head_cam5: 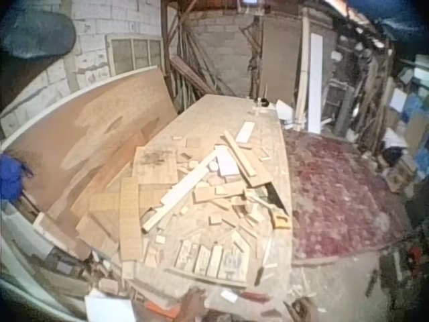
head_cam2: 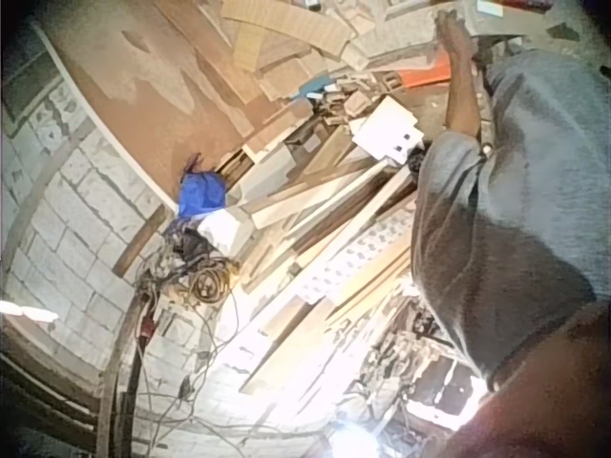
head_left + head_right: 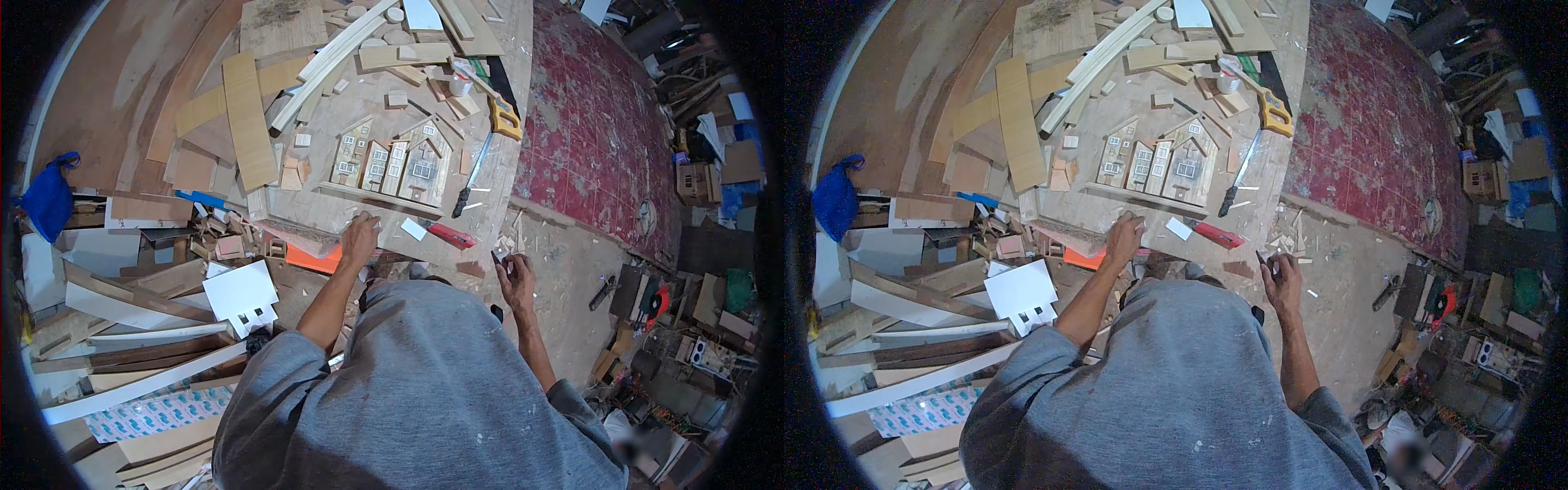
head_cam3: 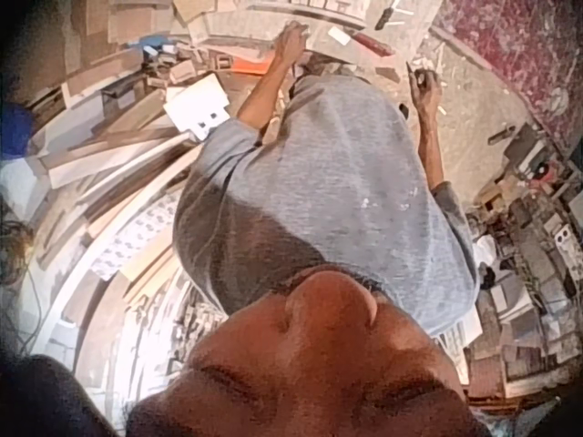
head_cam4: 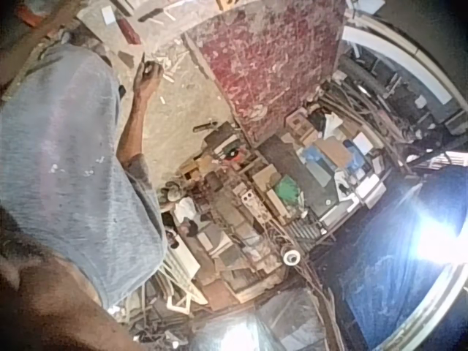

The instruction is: Applying glue and attaching small wooden pieces to assemble a model house.

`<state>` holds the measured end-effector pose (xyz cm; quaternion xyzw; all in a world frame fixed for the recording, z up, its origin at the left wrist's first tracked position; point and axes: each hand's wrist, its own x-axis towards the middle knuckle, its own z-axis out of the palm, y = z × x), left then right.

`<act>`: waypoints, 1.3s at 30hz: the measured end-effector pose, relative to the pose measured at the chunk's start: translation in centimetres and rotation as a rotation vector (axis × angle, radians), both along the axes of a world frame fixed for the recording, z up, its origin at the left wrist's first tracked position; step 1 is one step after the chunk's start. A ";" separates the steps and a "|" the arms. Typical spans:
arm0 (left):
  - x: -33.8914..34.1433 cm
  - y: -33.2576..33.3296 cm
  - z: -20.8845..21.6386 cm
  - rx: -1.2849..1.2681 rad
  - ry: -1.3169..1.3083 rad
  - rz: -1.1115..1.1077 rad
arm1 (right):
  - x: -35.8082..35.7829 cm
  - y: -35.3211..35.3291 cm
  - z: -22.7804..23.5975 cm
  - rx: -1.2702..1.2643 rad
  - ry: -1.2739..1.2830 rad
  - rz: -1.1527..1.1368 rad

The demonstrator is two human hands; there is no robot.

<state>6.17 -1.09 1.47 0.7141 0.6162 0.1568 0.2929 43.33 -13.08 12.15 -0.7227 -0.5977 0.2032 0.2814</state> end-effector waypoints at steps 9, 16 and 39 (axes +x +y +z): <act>-0.1 0.2 0.6 0.094 -0.053 -0.087 | -0.7 0.8 1.8 -0.063 0.047 -0.018; 4.6 0.3 8.2 -0.462 -1.096 0.282 | -3.6 4.9 4.9 0.147 0.279 0.008; 6.3 -0.8 23.0 -0.647 -1.196 0.205 | -9.2 12.6 13.3 0.436 0.212 0.775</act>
